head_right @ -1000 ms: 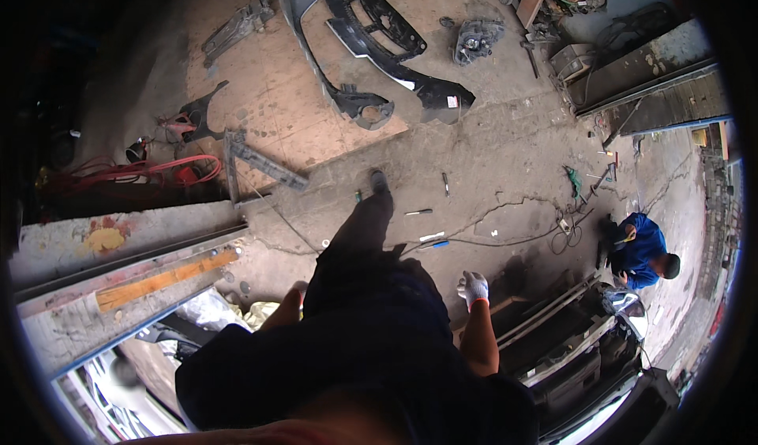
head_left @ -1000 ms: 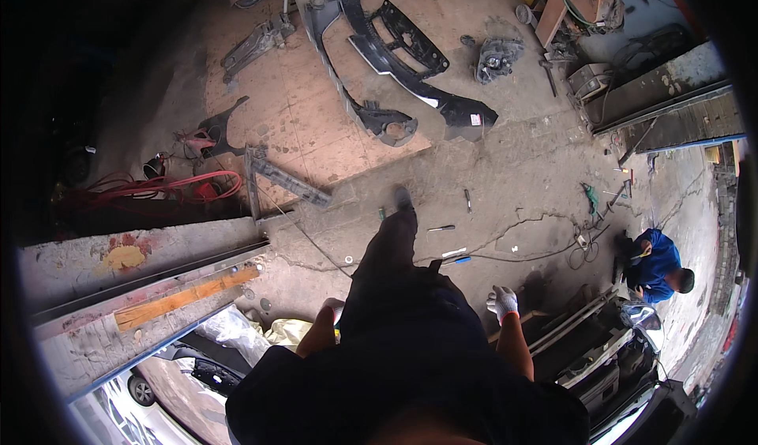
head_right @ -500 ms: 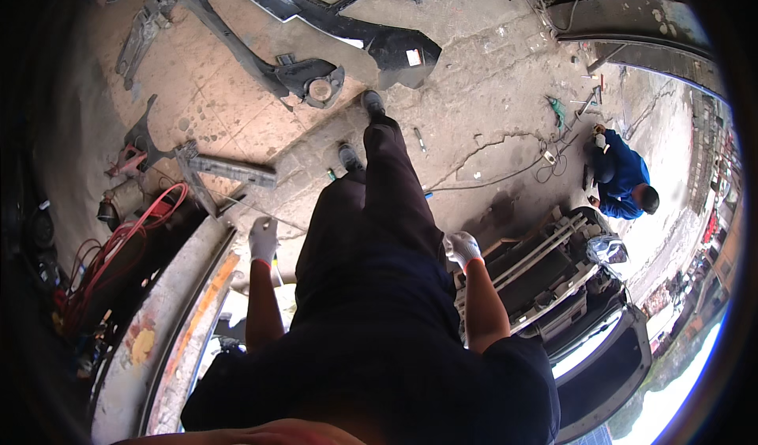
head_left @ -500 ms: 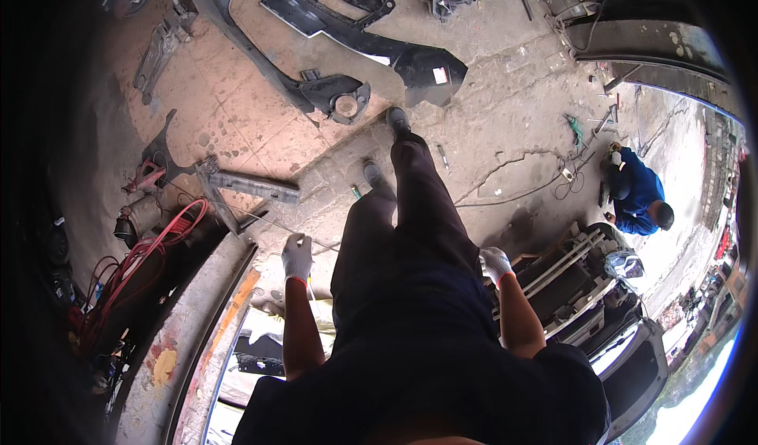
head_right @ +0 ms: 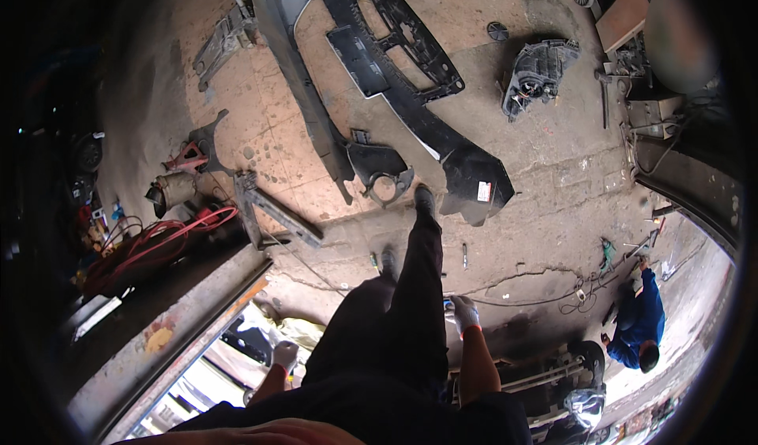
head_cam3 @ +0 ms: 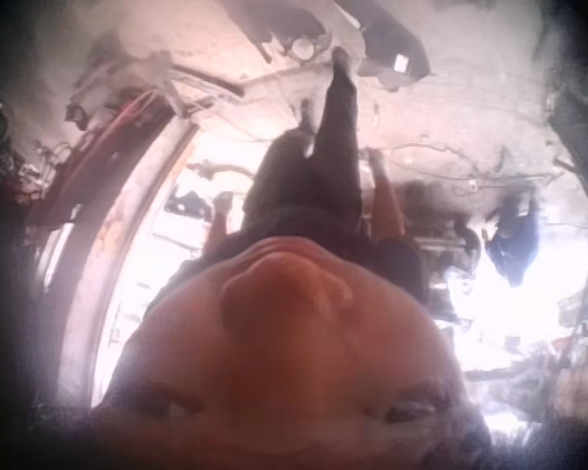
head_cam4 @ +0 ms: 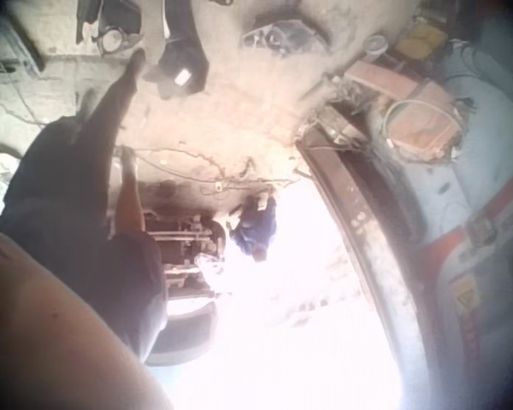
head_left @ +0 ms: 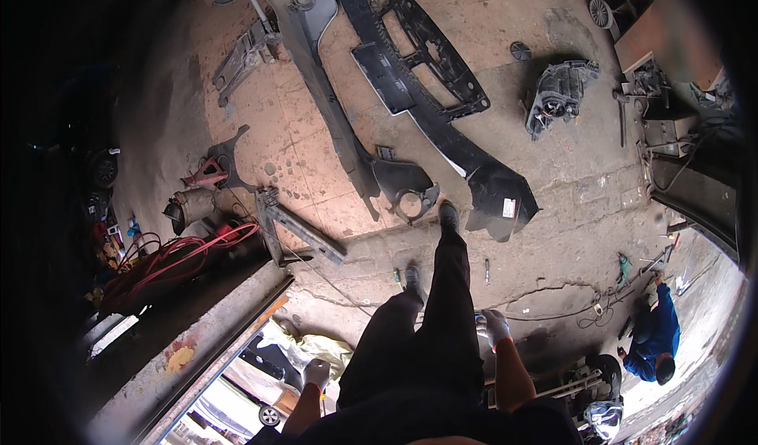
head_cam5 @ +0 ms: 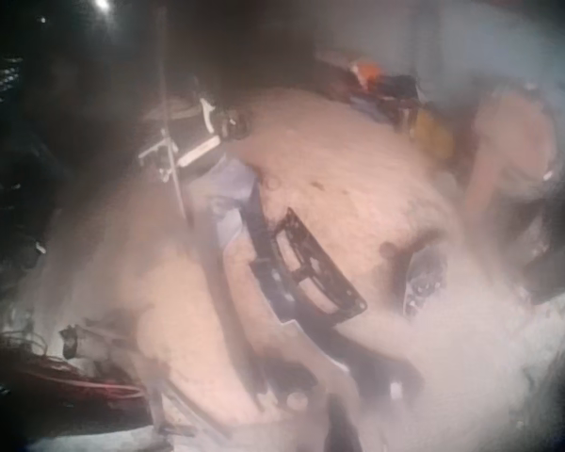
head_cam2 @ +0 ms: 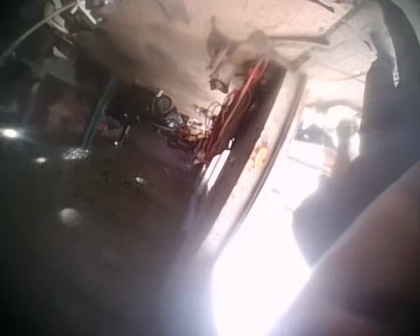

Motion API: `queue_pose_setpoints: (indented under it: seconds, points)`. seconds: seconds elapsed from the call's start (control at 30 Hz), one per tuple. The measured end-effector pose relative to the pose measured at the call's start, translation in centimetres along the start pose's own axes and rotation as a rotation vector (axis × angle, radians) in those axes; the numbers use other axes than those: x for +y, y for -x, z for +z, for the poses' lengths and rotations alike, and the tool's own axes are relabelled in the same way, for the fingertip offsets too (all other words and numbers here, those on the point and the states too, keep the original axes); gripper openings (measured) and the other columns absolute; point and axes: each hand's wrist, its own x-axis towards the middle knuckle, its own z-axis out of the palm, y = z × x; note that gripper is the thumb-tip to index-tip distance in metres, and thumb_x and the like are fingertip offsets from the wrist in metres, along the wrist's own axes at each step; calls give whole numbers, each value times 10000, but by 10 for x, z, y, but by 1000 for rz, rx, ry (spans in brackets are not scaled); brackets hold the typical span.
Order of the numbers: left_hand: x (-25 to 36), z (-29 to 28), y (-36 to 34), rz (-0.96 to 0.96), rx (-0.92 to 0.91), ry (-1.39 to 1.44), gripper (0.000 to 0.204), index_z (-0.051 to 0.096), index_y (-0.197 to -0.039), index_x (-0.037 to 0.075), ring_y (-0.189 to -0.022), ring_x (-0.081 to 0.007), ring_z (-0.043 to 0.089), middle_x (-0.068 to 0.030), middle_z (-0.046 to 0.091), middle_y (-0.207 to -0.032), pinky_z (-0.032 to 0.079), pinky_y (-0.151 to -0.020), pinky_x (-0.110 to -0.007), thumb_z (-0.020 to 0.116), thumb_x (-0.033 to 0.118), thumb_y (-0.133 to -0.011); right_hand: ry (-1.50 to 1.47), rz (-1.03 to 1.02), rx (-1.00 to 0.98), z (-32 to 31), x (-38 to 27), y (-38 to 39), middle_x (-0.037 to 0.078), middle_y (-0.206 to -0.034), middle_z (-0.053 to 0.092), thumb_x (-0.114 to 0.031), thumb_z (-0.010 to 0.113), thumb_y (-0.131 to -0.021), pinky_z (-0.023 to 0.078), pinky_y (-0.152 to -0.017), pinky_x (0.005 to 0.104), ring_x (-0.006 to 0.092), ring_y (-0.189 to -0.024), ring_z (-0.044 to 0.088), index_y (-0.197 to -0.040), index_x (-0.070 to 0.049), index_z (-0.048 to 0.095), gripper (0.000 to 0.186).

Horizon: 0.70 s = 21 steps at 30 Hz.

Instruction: The person uses a screwdriver to pry and remove a grille insert from a detached car bumper, then places the removed part on the floor. The person later picks up the grille and aligns it with the bumper, preparing to reattach it.

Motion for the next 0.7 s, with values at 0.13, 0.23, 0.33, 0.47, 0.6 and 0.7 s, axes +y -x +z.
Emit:
queue_pose_setpoints:
  seconds: [0.13, 0.23, 0.33, 0.47, 0.6, 0.7]
  points:
    - [77, -12, -25, 122, 140, 55, 358, 773, -990, -2, -980, -402, 747, -246, 771, -1008, 581, -905, -468, 645, 317, -889, 1, 75, 11, -14, -22, 3, 112, -949, 675, -292, 679, -1006, 596, -712, 434, 263, -785, 687, -1170, -78, 621, 276]
    - [105, -20, -25, 105, 116, 85, 368, 772, -1016, 1, -977, -404, 750, -266, 765, -995, 586, -887, -472, 651, 325, -888, -13, 98, 34, -22, -34, 7, 101, -933, 667, -291, 683, -1002, 590, -692, 425, 258, -766, 683, -1138, -87, 610, 255]
    - [105, -22, -16, 92, 110, 92, 382, 772, -1030, 2, -972, -412, 751, -272, 764, -979, 588, -878, -475, 658, 337, -884, -27, 95, 61, -21, -45, 11, 100, -842, 641, -241, 652, -1027, 547, -548, 371, 239, -660, 653, -1133, -68, 610, 207]
    - [71, -13, -6, 39, 100, 125, 384, 776, -1038, 11, -956, -421, 751, -254, 769, -968, 589, -869, -479, 671, 344, -879, 5, 62, 62, -4, -62, 13, 91, -809, 640, -232, 656, -1022, 539, -531, 368, 238, -647, 654, -1139, -74, 604, 204]
    - [23, 7, -3, -145, 41, 289, 371, 785, -1013, 27, -988, -412, 743, -251, 767, -1022, 580, -908, -478, 686, 358, -878, 161, 64, 79, 28, -87, 12, 99, -769, 631, -253, 674, -1005, 540, -520, 375, 252, -588, 637, -1149, -53, 596, 258]
    - [-6, 26, -4, -104, 154, 381, 270, 772, -921, -9, -657, -255, 714, -158, 744, -760, 579, -637, -403, 702, 246, -863, 106, -6, -46, 55, -118, 10, 71, -691, 531, -197, 644, -1019, 414, -434, 334, 200, -506, 523, -1013, -78, 538, 159]
